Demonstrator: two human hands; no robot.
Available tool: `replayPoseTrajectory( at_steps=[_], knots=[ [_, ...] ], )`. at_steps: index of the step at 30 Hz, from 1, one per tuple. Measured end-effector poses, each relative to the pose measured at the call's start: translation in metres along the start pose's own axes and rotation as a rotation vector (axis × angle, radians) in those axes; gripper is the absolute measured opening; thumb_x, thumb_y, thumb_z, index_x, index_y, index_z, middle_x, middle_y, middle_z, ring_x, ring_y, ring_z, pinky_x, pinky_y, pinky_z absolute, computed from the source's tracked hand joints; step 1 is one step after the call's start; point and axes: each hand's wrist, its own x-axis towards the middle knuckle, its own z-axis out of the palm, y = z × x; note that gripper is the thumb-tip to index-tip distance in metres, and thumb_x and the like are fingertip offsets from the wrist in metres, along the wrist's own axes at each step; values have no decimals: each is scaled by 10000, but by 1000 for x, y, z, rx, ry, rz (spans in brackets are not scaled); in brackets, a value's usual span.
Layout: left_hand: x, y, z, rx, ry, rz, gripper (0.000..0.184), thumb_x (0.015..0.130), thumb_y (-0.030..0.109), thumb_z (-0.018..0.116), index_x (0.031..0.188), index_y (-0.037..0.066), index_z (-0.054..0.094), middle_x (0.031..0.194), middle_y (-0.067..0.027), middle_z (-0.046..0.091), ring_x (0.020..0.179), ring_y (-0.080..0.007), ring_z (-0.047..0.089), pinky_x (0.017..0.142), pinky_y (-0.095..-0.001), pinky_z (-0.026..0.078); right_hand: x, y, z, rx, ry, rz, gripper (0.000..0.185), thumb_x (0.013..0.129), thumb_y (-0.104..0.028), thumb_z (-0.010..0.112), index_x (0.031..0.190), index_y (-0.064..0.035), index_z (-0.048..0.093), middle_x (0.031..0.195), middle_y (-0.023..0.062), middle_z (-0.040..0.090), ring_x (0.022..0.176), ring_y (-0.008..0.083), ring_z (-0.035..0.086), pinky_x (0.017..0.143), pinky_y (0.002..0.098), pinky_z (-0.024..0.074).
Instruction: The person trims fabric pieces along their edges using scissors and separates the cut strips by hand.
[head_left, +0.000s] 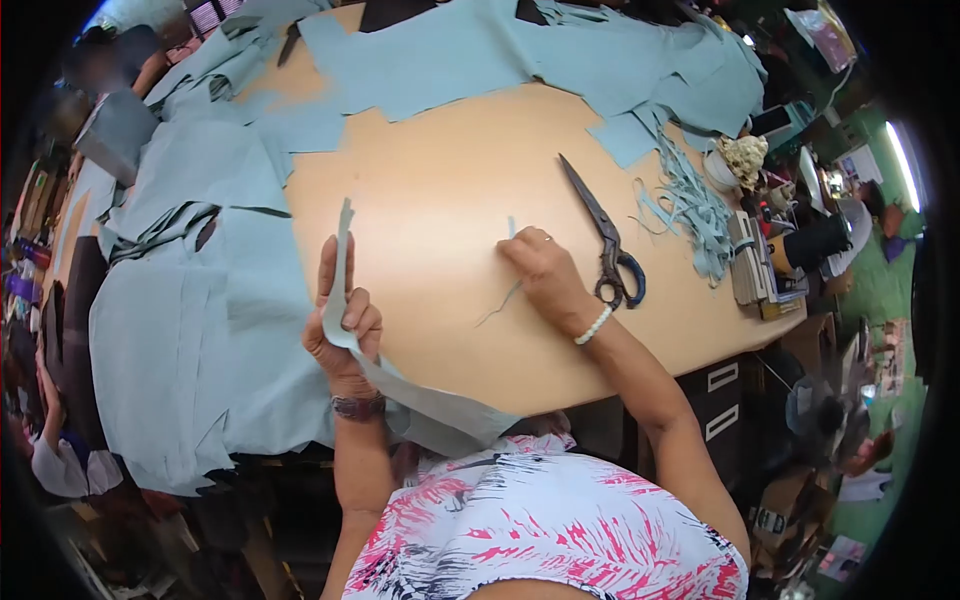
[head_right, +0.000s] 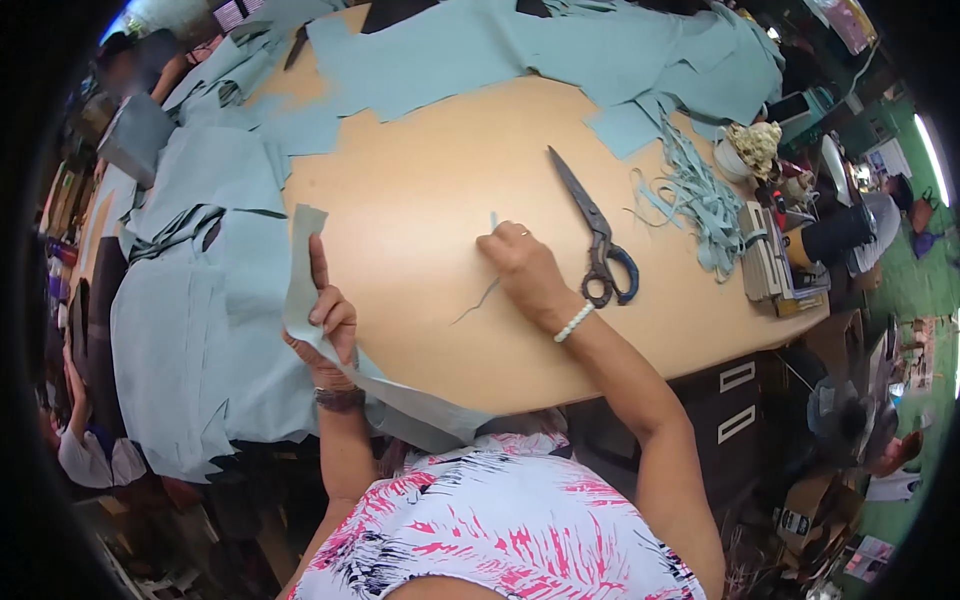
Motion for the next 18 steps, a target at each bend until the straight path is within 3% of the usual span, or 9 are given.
replayPoseTrajectory(
  at_steps=[2, 4, 5, 7, 10, 11, 12, 15, 18],
  knots=[
    [1, -1, -2, 13, 4, -20, 734, 720, 87, 547, 1371, 10, 217, 1423, -159, 236, 579, -105, 456, 452, -193, 389, -3, 25, -31, 110, 103, 70, 143, 760, -12, 524, 892, -8, 578, 850, 138, 567, 744, 303, 553, 650, 375, 458],
    [0, 0, -7, 21, -15, -40, 738, 719, 88, 551, 1372, 12, 215, 1424, -158, 234, 579, -106, 454, 456, -193, 392, 1, 58, -75, -7, 272, 280, 137, 760, -9, 525, 883, 9, 583, 816, 162, 574, 748, 311, 566, 662, 364, 462],
    [1, 0, -7, 26, -11, -45, 744, 717, 89, 557, 1373, 14, 213, 1425, -158, 231, 574, -102, 445, 469, -195, 400, 3, 83, -93, -138, 359, 253, 144, 774, -24, 525, 895, 14, 593, 802, 165, 584, 746, 311, 576, 646, 343, 467],
    [0, -1, -8, 47, 3, -56, 747, 716, 94, 560, 1373, 16, 213, 1426, -159, 227, 572, -100, 442, 473, -193, 403, -3, 125, -113, -170, 247, 516, 223, 816, -157, 544, 971, -3, 586, 961, 169, 581, 906, 313, 560, 756, 374, 449],
    [0, 1, -7, 93, 38, -54, 799, 688, 75, 599, 1377, 24, 198, 1424, -139, 240, 578, -102, 457, 479, -190, 417, -16, 148, -99, -653, 87, 38, 371, 845, -349, 513, 1074, -62, 564, 1196, 161, 489, 1131, 322, 441, 931, 441, 349],
    [0, 1, -3, 98, 52, -58, 840, 665, 46, 629, 1380, 30, 189, 1427, -112, 243, 587, -109, 475, 486, -193, 427, -22, 157, -96, -633, -97, 144, 515, 827, -513, 462, 1165, -130, 521, 1343, 136, 357, 1264, 319, 286, 1026, 511, 191],
    [1, 0, -2, 101, 64, -64, 883, 641, 17, 659, 1383, 37, 180, 1431, -85, 247, 597, -116, 493, 493, -197, 437, -22, 169, -98, -699, -78, 162, 515, 827, -520, 457, 1173, -143, 517, 1342, 136, 359, 1264, 320, 287, 1027, 520, 184],
    [3, -1, -9, 154, 41, -24, 767, 715, 100, 569, 1379, 23, 193, 1379, -211, 291, 565, -94, 435, 476, -188, 419, -10, 207, -116, -893, -23, 221, 532, 828, -538, 445, 1196, -158, 496, 1339, 150, 364, 1258, 336, 301, 1020, 557, 157],
    [4, 2, -9, 192, 54, -75, 755, 721, 88, 556, 1379, 25, 192, 1358, -233, 313, 567, -96, 438, 477, -191, 424, 1, 219, -134, -896, -94, 626, 527, 829, -536, 434, 1168, -141, 513, 1323, 174, 379, 1206, 356, 374, 986, 583, 204]
  ],
)
